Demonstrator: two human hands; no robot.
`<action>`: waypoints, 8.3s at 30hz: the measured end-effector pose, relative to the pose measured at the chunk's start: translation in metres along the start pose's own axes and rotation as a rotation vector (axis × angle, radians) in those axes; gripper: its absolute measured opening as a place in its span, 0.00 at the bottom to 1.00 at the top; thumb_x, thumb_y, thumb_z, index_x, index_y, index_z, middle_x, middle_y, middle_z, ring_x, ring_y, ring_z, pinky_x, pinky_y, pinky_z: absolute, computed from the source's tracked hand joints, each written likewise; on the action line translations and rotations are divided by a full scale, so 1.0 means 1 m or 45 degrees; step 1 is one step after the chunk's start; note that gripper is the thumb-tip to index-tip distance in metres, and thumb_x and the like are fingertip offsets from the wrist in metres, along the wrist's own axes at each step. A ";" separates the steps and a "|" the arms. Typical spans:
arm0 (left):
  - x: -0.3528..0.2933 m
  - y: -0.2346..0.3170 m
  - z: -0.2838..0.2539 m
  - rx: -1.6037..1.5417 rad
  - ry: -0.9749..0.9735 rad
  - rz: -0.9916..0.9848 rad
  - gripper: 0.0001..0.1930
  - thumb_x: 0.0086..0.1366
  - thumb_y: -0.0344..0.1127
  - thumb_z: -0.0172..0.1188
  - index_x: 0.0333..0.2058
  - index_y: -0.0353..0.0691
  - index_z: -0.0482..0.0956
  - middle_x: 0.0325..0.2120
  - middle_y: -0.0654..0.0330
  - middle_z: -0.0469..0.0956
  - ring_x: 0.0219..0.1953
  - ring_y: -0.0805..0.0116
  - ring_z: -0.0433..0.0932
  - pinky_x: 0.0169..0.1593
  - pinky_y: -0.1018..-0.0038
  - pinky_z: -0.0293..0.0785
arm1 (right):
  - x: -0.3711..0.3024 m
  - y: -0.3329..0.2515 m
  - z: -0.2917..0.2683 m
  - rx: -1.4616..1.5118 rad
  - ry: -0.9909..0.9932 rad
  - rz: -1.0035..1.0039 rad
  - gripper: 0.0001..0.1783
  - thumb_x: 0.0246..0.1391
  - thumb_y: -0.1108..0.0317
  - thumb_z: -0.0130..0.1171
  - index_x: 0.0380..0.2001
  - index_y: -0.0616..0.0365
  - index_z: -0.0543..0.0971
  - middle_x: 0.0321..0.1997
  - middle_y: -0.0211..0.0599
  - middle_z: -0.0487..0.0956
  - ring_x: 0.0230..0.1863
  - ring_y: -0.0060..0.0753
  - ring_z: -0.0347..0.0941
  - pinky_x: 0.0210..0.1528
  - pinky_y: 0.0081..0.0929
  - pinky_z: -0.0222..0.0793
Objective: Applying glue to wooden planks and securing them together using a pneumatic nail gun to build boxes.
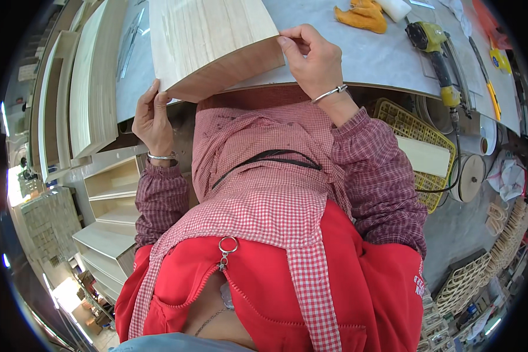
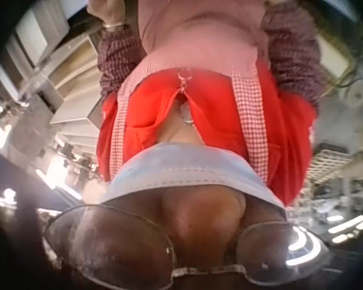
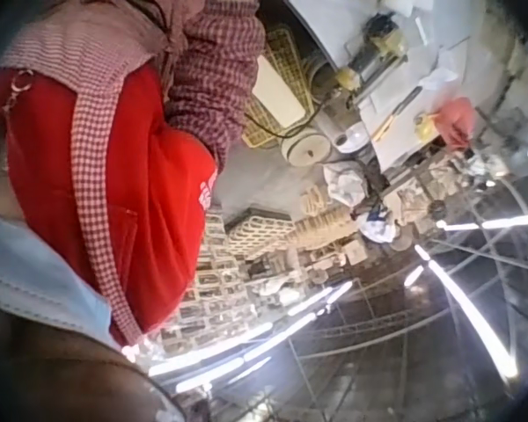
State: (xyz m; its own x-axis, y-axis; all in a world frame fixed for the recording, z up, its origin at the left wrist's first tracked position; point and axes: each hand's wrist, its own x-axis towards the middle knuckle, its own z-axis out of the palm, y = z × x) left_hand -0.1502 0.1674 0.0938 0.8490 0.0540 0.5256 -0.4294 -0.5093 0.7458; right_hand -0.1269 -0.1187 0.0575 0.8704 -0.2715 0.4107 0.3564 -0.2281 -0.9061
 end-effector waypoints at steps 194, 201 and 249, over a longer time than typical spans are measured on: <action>0.036 0.017 0.066 0.613 -0.024 1.012 0.16 0.46 0.23 0.60 0.38 0.40 0.79 0.39 0.65 0.77 0.39 0.70 0.74 0.42 0.76 0.73 | 0.059 -0.189 -0.078 -0.399 -0.580 0.879 0.14 0.50 0.64 0.56 0.15 0.60 0.73 0.13 0.28 0.69 0.10 0.16 0.59 0.14 0.12 0.58; 0.036 0.019 0.067 0.620 -0.015 1.006 0.15 0.47 0.23 0.60 0.37 0.40 0.79 0.38 0.65 0.77 0.39 0.70 0.75 0.43 0.76 0.73 | 0.060 -0.188 -0.073 -0.428 -0.580 0.928 0.15 0.49 0.65 0.56 0.14 0.61 0.73 0.12 0.28 0.69 0.09 0.16 0.58 0.12 0.12 0.57; 0.049 0.034 0.083 0.569 0.055 0.953 0.16 0.45 0.23 0.60 0.36 0.40 0.80 0.38 0.66 0.78 0.39 0.73 0.76 0.40 0.78 0.73 | 0.081 -0.218 -0.028 -0.378 -0.646 1.165 0.13 0.45 0.64 0.57 0.16 0.62 0.73 0.12 0.30 0.69 0.10 0.19 0.61 0.12 0.15 0.57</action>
State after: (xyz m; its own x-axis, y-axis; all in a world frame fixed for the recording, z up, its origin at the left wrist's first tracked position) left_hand -0.0978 0.0809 0.1109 0.3760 -0.4016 0.8351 -0.7010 -0.7127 -0.0271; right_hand -0.1439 -0.1174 0.2907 0.8275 -0.0513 -0.5591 -0.5356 -0.3709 -0.7587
